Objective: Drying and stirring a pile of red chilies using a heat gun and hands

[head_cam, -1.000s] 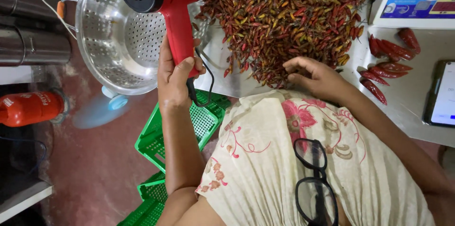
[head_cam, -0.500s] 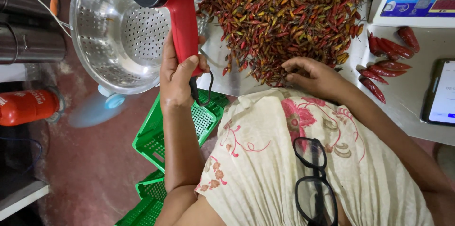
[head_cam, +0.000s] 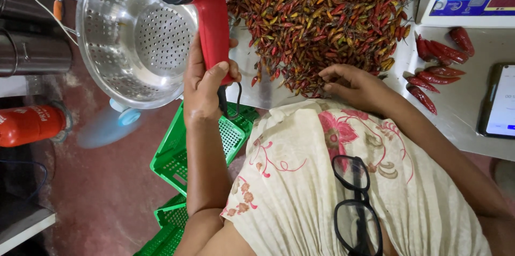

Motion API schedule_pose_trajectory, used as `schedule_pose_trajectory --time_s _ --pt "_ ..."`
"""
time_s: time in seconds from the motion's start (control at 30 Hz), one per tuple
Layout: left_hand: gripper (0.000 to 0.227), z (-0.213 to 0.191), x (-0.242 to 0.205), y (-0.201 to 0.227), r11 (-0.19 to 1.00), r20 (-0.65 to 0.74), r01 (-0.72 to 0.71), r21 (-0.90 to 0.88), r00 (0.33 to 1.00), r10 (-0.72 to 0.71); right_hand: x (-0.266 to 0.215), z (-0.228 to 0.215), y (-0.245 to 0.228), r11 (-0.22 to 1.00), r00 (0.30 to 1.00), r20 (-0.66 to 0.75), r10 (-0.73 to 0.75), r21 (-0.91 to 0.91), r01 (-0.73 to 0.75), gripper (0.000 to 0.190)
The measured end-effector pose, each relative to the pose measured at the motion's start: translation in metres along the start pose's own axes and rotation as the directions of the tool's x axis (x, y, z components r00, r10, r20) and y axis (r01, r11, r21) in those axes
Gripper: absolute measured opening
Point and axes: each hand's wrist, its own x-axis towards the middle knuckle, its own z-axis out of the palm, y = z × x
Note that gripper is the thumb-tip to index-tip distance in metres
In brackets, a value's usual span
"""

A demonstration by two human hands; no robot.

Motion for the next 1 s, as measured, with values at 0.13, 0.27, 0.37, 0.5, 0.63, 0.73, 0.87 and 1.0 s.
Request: schedule_pose_trajectory --time_s 0.13,0.27,0.37,0.5,0.63,0.73,0.87,1.0 --pt "0.074 0.003 0.001 0.002 1.0 0.022 0.01 0.005 1.0 -0.01 0.002 -0.001 -0.001 1.0 1.0 -0.017 0.009 -0.01 -0.009 0.034" --pt "0.074 0.003 0.0 0.001 1.0 0.021 0.017 -0.004 1.0 -0.017 0.003 0.0 0.002 1.0 1.0 -0.012 0.02 -0.009 -0.021 0.035" --pt "0.075 0.007 -0.001 0.002 1.0 0.024 0.026 -0.004 0.999 -0.026 0.003 0.001 0.002 1.0 1.0 -0.003 0.015 -0.004 -0.015 0.035" --pt "0.077 0.015 -0.004 0.008 0.999 0.074 0.047 0.016 0.996 -0.048 -0.002 -0.003 -0.011 1.0 1.0 -0.002 0.021 -0.006 -0.021 0.036" --pt "0.078 0.015 -0.012 0.008 0.995 0.112 0.071 0.073 0.991 -0.079 0.002 -0.005 -0.009 0.987 0.988 -0.014 -0.151 -0.059 0.15 0.036" --pt "0.077 0.0 -0.024 0.001 0.997 0.112 0.073 -0.008 0.991 -0.072 0.04 -0.003 0.013 0.929 0.938 -0.044 -0.344 -0.161 0.333 0.031" --pt "0.078 -0.007 -0.047 0.027 0.999 0.077 0.034 0.023 0.996 -0.036 0.099 -0.001 -0.004 0.845 0.885 0.018 -0.464 -0.29 0.449 0.032" --pt "0.074 -0.003 -0.064 0.053 0.988 -0.019 0.039 0.148 0.999 -0.036 0.153 -0.004 -0.047 0.632 0.913 0.128 -0.387 -0.684 0.364 0.042"
